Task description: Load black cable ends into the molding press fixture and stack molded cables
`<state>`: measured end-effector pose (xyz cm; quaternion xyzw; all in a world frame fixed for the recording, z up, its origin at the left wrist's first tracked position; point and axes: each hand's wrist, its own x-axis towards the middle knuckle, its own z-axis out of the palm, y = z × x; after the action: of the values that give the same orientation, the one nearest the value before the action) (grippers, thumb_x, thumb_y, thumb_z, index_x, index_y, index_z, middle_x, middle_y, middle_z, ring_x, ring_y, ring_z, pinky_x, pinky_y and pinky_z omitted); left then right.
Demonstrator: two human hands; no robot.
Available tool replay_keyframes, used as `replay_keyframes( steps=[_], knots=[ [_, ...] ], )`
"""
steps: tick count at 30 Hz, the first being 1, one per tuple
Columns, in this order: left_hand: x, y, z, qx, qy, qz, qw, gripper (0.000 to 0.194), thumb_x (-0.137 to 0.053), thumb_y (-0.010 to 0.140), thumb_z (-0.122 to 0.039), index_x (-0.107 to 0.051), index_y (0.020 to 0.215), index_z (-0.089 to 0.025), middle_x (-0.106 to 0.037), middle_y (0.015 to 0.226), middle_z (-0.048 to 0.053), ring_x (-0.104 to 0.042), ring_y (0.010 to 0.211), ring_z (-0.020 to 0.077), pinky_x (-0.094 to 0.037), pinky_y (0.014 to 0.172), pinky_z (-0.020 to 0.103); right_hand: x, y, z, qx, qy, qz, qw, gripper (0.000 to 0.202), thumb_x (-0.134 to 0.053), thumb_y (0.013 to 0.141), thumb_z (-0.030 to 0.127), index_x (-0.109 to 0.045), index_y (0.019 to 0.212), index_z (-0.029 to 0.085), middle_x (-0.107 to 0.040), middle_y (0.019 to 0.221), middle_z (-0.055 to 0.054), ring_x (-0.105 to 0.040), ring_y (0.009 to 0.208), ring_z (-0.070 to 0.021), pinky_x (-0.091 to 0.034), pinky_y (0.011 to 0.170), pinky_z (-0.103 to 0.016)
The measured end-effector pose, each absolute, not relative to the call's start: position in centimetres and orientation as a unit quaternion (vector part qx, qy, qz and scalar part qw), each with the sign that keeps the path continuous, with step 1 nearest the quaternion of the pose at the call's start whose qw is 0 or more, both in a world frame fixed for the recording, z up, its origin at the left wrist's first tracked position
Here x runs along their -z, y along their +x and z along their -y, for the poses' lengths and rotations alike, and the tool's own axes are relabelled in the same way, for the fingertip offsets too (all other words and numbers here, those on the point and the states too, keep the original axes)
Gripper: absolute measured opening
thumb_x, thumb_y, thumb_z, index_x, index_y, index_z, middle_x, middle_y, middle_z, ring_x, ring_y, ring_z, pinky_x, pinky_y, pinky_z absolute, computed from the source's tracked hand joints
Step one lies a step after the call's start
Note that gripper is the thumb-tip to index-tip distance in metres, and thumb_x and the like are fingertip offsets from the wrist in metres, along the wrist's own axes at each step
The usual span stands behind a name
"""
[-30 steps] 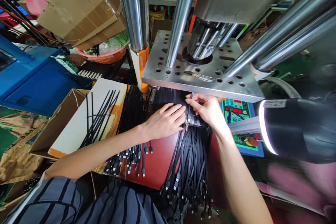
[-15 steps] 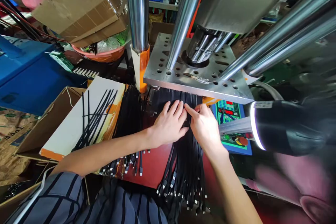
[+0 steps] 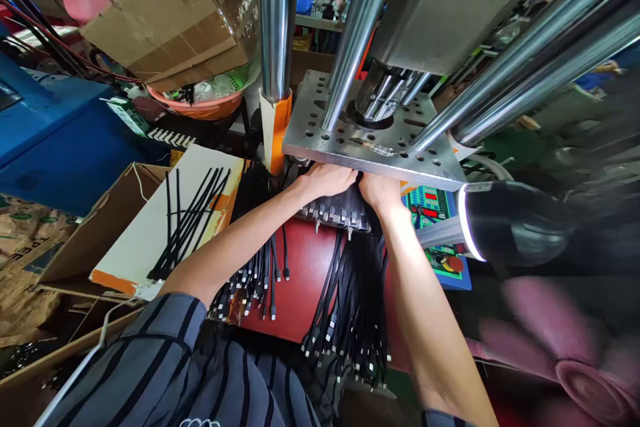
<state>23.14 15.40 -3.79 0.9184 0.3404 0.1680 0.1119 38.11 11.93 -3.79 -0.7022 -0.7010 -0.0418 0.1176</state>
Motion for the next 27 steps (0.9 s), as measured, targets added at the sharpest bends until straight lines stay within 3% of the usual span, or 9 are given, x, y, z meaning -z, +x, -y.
replay_keyframes(
  steps=[4, 8, 10, 13, 17, 20, 23, 25, 27],
  knots=[
    [3.5, 17.5, -9.9, -0.274, 0.902, -0.289, 0.163, 0.039, -0.053, 0.102, -0.021, -0.061, 0.137, -0.009, -0.061, 0.148, 0.017, -0.056, 0.139, 0.0263, -0.042, 0.121, 0.043, 4.8, 33.4, -2.9, 0.044, -0.697, 0.694, 0.175, 0.042, -0.036, 0.099, 0.013, -0.062, 0.131, 0.012, -0.067, 0.122, -0.02, -0.061, 0.117, -0.0328, -0.048, 0.099, -0.043],
    [3.6, 8.9, 0.3, -0.32, 0.771, -0.404, 0.374, 0.026, -0.053, 0.104, -0.03, -0.068, 0.121, -0.017, -0.075, 0.117, 0.009, -0.072, 0.106, 0.0196, -0.056, 0.102, 0.035, 8.5, 25.1, 7.3, -0.118, -0.701, 0.691, 0.132, 0.018, -0.049, 0.101, 0.026, -0.06, 0.111, 0.015, -0.068, 0.1, -0.01, -0.069, 0.08, -0.0225, -0.049, 0.066, -0.03],
    [4.0, 5.5, 4.8, -0.274, 0.66, -0.449, 0.536, 0.028, -0.054, 0.104, -0.038, -0.067, 0.122, -0.02, -0.076, 0.119, 0.01, -0.073, 0.106, 0.0198, -0.057, 0.101, 0.036, 9.9, 21.9, 9.0, -0.169, -0.73, 0.658, 0.071, 0.016, -0.049, 0.103, 0.027, -0.059, 0.108, 0.015, -0.069, 0.1, -0.01, -0.071, 0.077, -0.0221, -0.045, 0.059, -0.029],
    [5.5, 3.0, 9.4, -0.215, 0.498, -0.456, 0.706, 0.044, -0.061, 0.101, -0.046, -0.059, 0.139, -0.022, -0.068, 0.137, 0.014, -0.069, 0.124, 0.0242, -0.052, 0.112, 0.042, 10.4, 20.9, 9.0, -0.218, -0.764, 0.606, 0.031, 0.013, -0.048, 0.103, 0.021, -0.059, 0.105, 0.014, -0.073, 0.1, -0.012, -0.074, 0.08, -0.0236, -0.043, 0.06, -0.028],
    [8.2, 5.1, 12.0, -0.226, 0.31, -0.425, 0.82, 0.07, -0.078, 0.089, -0.048, -0.05, 0.149, -0.025, -0.059, 0.15, 0.015, -0.06, 0.136, 0.0269, -0.04, 0.123, 0.047, 9.0, 24.4, 12.0, -0.328, -0.699, 0.63, 0.087, 0.011, -0.051, 0.1, 0.018, -0.06, 0.094, 0.019, -0.075, 0.086, -0.006, -0.073, 0.075, -0.0199, -0.043, 0.062, -0.026],
    [9.3, 8.4, 11.9, -0.328, 0.202, -0.423, 0.82, 0.058, -0.078, 0.087, -0.052, -0.063, 0.132, -0.02, -0.075, 0.113, 0.011, -0.073, 0.107, 0.0245, -0.05, 0.112, 0.047, 8.2, 26.8, 15.4, -0.39, -0.642, 0.652, 0.102, 0.014, -0.056, 0.099, 0.027, -0.06, 0.087, 0.023, -0.07, 0.069, 0.001, -0.067, 0.06, -0.0176, -0.04, 0.055, -0.025],
    [9.5, 10.4, 11.1, -0.344, 0.224, -0.417, 0.811, 0.043, -0.074, 0.088, -0.056, -0.071, 0.105, -0.016, -0.064, 0.066, -0.003, -0.068, 0.063, 0.015, -0.058, 0.095, 0.041, 8.6, 27.6, 15.8, -0.261, -0.753, 0.601, 0.053, 0.019, -0.055, 0.101, 0.039, -0.061, 0.097, 0.022, -0.074, 0.077, -0.005, -0.07, 0.06, -0.0218, -0.037, 0.052, -0.027],
    [9.4, 10.7, 10.7, -0.319, 0.295, -0.422, 0.796, 0.043, -0.069, 0.092, -0.059, -0.07, 0.095, -0.016, -0.059, 0.059, -0.005, -0.063, 0.054, 0.0121, -0.059, 0.086, 0.036, 9.0, 27.6, 14.9, -0.167, -0.807, 0.566, 0.0, 0.02, -0.049, 0.104, 0.035, -0.06, 0.099, 0.019, -0.076, 0.083, -0.01, -0.072, 0.062, -0.0244, -0.035, 0.051, -0.029],
    [9.4, 10.6, 10.4, -0.285, 0.362, -0.432, 0.775, 0.046, -0.064, 0.094, -0.061, -0.069, 0.093, -0.016, -0.067, 0.064, -0.001, -0.067, 0.059, 0.014, -0.059, 0.079, 0.033, 9.3, 27.7, 14.0, -0.149, -0.807, 0.571, -0.019, 0.02, -0.046, 0.105, 0.028, -0.059, 0.093, 0.02, -0.076, 0.082, -0.01, -0.074, 0.063, -0.0248, -0.034, 0.051, -0.029]
  ],
)
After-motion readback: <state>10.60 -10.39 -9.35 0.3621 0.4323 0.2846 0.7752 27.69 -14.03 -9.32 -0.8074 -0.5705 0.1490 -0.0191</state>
